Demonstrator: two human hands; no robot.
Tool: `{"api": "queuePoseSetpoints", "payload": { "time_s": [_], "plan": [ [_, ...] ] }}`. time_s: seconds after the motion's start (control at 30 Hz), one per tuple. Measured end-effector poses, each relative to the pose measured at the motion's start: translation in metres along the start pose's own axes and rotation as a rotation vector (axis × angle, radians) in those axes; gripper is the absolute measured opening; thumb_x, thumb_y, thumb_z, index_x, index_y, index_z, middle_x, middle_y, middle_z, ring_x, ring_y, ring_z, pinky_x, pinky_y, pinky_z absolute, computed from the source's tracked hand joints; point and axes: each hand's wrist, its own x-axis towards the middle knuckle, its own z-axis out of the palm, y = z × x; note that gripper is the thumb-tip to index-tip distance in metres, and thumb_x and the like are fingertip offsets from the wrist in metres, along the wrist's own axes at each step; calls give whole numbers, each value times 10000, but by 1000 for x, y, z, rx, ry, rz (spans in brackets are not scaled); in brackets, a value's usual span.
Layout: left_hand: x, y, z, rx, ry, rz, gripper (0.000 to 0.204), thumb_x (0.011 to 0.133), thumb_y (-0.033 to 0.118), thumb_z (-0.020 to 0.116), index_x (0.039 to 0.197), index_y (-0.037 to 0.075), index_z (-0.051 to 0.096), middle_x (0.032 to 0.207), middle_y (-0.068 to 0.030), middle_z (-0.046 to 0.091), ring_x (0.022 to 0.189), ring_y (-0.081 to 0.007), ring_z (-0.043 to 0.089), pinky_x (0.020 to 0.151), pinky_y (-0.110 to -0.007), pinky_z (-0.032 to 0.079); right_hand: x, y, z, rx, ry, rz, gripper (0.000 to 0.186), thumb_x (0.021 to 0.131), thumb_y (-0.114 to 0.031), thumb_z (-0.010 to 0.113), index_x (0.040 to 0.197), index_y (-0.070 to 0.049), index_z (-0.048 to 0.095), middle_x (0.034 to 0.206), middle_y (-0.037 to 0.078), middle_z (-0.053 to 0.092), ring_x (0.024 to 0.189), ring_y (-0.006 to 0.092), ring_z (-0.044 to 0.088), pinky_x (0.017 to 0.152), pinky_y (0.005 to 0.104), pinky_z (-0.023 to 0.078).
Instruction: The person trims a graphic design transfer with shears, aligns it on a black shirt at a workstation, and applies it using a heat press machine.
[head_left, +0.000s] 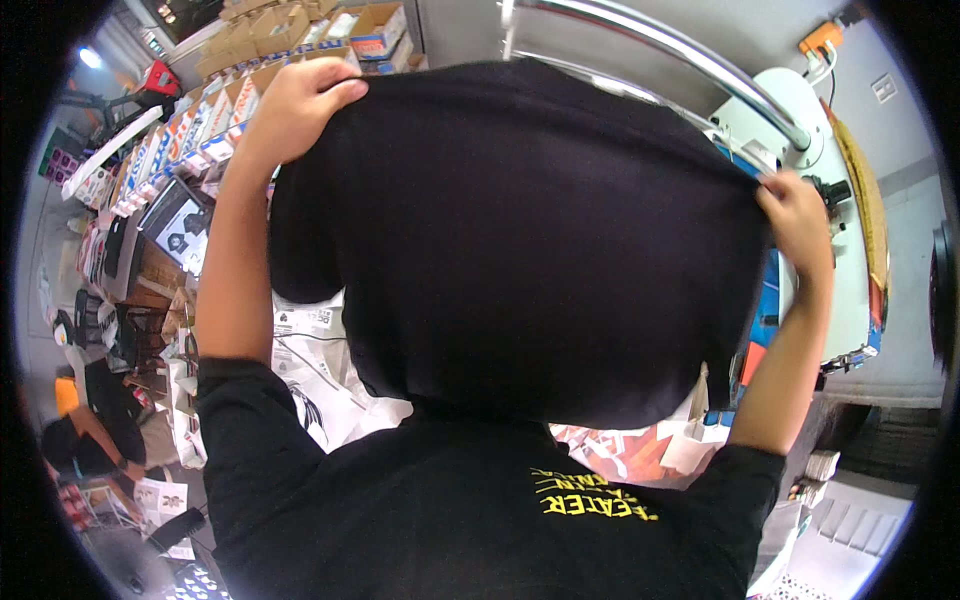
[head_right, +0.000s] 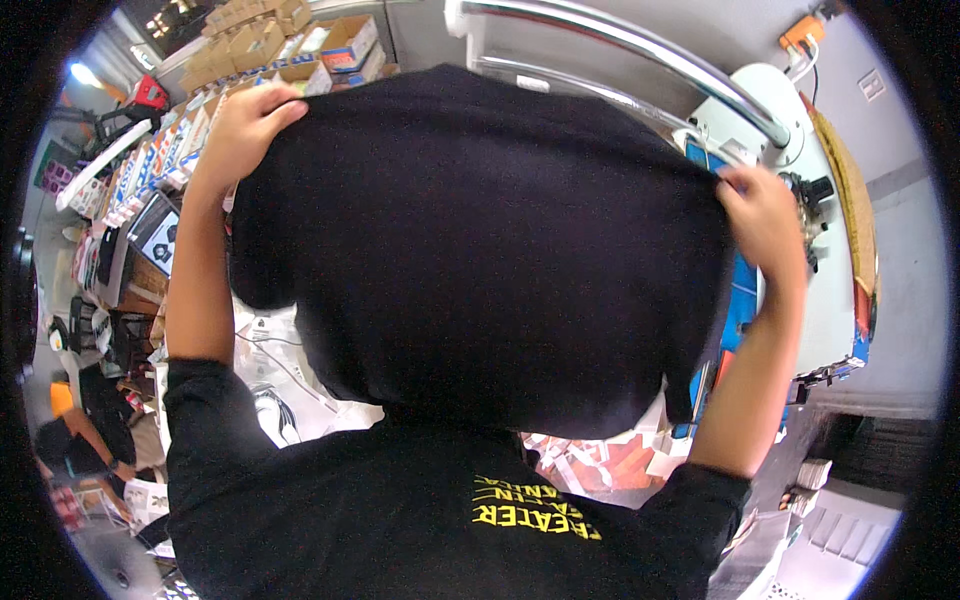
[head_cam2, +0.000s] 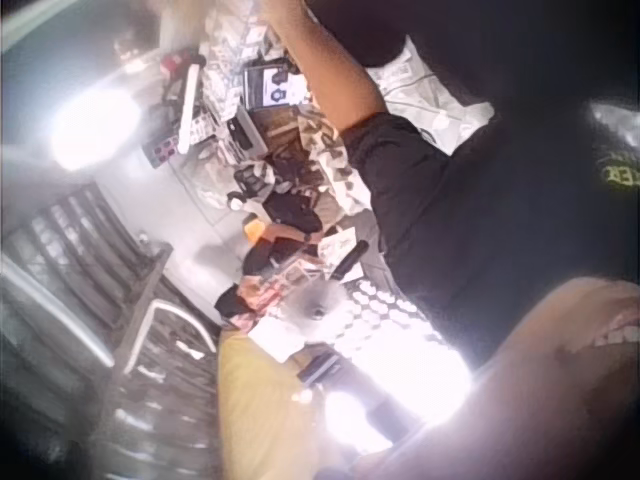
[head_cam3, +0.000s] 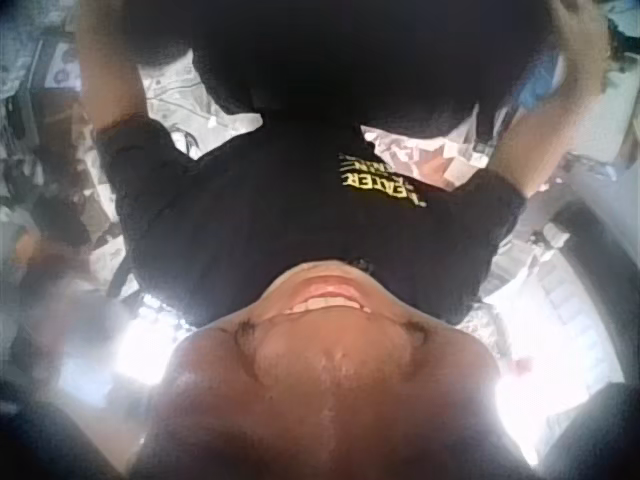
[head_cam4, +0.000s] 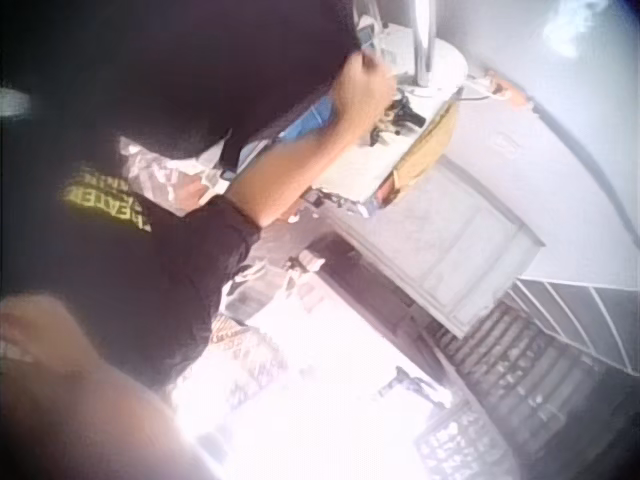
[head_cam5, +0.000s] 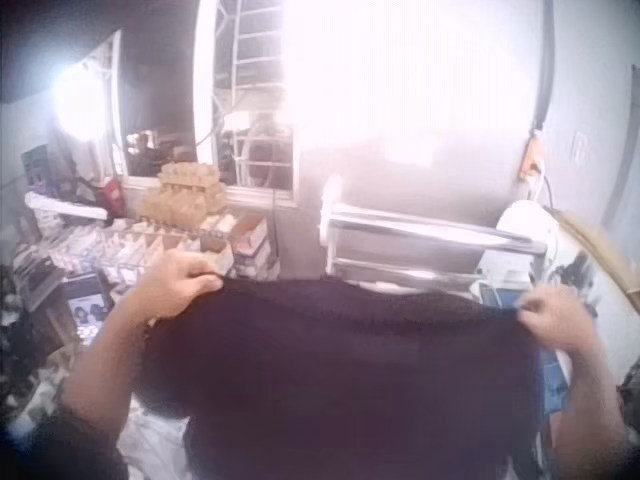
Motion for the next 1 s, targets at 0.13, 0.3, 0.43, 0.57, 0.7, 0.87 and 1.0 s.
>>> {"api": "queuePoseSetpoints", "payload": {
  "time_s": [0.13,0.3,0.43,0.57,0.7,0.87,1.0],
  "plan": [
    [70,-99,99,213,-34,43,220,849,219,705,941,22,737,900,-172,714,873,-290,694,780,-386,523,85,19,123,-135,-194,188,283,759,-172,571,943,-67,758,895,225,713,882,368,699,822,428,542],
    [83,-133,222,196,-14,-531,145,832,146,690,886,19,735,838,-190,722,735,-255,729,714,-382,566,100,34,274,609,-319,906,145,861,-60,569,798,-28,695,773,135,712,596,206,695,510,379,540],
    [102,-154,269,-390,220,-770,112,871,69,660,908,-32,693,758,-140,719,605,-197,717,549,-297,562,108,39,306,830,-25,925,110,868,-97,591,902,-56,688,822,111,722,615,199,696,536,352,543],
    [137,-174,289,-460,371,-614,107,884,90,676,900,-13,699,757,-119,730,661,-173,723,628,-281,560,137,59,331,564,165,767,235,866,-254,616,990,-78,710,997,128,722,915,288,686,824,394,524],
    [145,-194,297,-210,346,-537,156,858,123,696,975,20,702,950,-148,738,911,-265,714,838,-347,549,149,28,322,509,170,681,308,869,-298,626,1088,-99,711,1166,156,686,1097,306,649,964,397,488],
    [116,-81,342,23,185,315,275,857,147,656,1111,44,658,1251,-177,599,1221,-363,537,1061,-479,404,107,-44,341,199,56,-179,448,898,-308,632,1283,-83,595,1334,150,576,1306,342,486,1085,459,396],
    [103,-45,366,179,-44,243,450,963,341,531,1363,137,548,1392,-101,540,1337,-313,459,1131,-587,287,94,-92,354,6,-207,19,567,996,-508,383,1507,-263,385,1567,80,348,1469,308,257,1198,566,116]
  ]
}}
